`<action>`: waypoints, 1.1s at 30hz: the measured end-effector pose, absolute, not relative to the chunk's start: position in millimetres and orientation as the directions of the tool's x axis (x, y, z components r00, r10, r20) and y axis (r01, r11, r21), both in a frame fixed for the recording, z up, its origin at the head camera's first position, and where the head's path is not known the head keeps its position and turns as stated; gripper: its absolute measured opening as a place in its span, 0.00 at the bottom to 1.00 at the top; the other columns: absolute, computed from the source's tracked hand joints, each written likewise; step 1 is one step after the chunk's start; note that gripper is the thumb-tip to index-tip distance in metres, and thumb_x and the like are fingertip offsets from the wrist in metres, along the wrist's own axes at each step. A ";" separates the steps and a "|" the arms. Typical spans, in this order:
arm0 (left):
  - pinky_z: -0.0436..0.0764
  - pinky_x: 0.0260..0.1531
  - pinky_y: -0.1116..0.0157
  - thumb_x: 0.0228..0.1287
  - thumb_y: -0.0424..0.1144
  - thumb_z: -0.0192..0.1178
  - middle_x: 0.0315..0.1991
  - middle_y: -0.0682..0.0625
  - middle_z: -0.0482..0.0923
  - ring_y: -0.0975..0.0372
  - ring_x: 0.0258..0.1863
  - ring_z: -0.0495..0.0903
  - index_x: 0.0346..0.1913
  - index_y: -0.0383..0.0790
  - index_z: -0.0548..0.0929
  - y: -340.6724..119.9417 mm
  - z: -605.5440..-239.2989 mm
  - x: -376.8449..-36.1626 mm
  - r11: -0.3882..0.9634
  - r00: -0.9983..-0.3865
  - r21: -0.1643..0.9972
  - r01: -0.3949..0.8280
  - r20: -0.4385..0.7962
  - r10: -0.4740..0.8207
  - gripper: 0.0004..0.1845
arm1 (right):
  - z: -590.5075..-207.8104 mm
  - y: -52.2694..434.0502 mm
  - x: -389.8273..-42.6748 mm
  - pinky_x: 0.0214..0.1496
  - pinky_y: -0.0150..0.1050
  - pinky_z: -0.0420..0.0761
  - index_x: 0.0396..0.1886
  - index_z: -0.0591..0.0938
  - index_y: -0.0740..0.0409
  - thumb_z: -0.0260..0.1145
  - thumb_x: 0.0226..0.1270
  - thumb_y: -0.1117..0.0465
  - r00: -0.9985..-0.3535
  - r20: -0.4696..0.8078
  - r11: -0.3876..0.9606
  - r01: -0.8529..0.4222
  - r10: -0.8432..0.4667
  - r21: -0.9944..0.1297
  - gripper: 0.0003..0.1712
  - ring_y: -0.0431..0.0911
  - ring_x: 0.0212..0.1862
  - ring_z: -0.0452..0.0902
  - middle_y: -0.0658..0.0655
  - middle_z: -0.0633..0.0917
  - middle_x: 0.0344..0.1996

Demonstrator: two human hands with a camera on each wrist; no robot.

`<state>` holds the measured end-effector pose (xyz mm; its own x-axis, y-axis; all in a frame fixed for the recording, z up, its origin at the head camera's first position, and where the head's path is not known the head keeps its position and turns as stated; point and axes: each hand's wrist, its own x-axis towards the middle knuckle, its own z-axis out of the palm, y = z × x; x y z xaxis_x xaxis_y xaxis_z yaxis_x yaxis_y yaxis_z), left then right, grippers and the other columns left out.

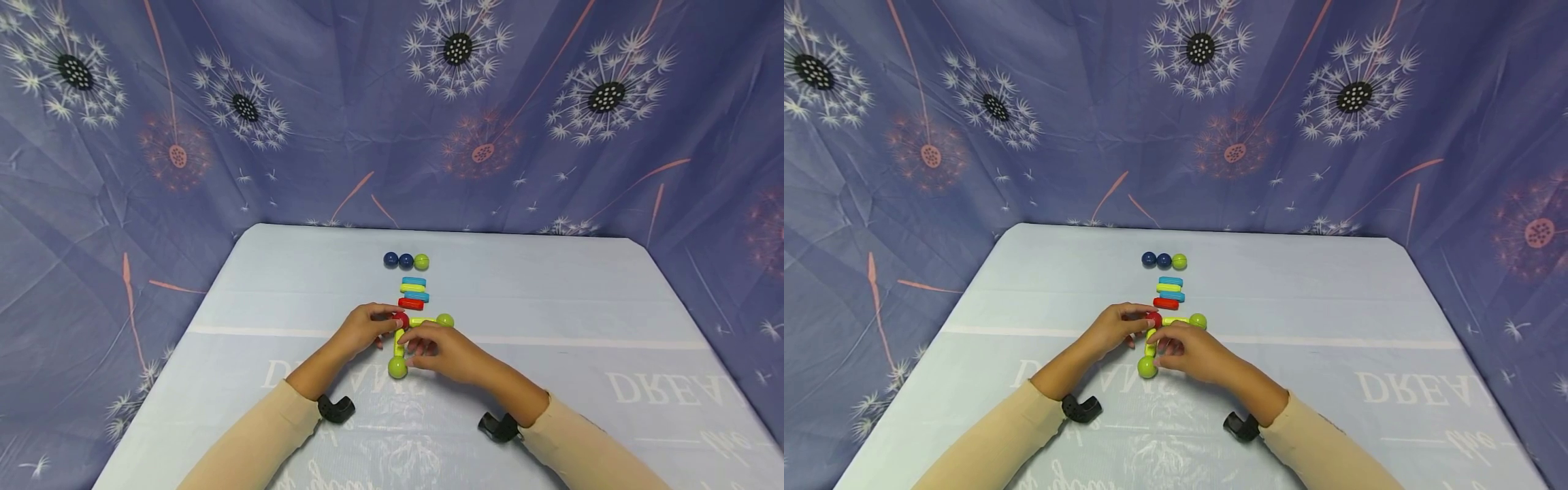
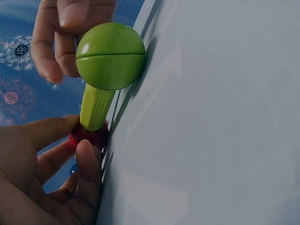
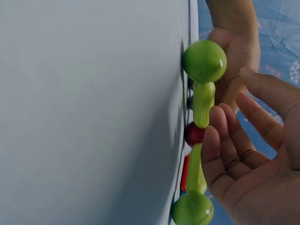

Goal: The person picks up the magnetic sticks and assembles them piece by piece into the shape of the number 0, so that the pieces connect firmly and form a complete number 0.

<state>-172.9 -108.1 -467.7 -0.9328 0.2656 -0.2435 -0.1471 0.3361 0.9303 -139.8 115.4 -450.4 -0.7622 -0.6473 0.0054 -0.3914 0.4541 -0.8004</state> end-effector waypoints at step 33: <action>0.78 0.26 0.68 0.67 0.45 0.66 0.41 0.46 0.80 0.58 0.32 0.77 0.57 0.48 0.86 -104.5 -462.0 -174.7 0.441 -0.945 0.887 -0.135 -0.249 0.212 0.17 | -444.3 156.5 -172.1 0.62 0.52 0.77 0.57 0.84 0.50 0.72 0.66 0.54 -0.927 -0.068 0.624 -0.193 -0.370 -0.757 0.20 0.50 0.59 0.77 0.53 0.83 0.54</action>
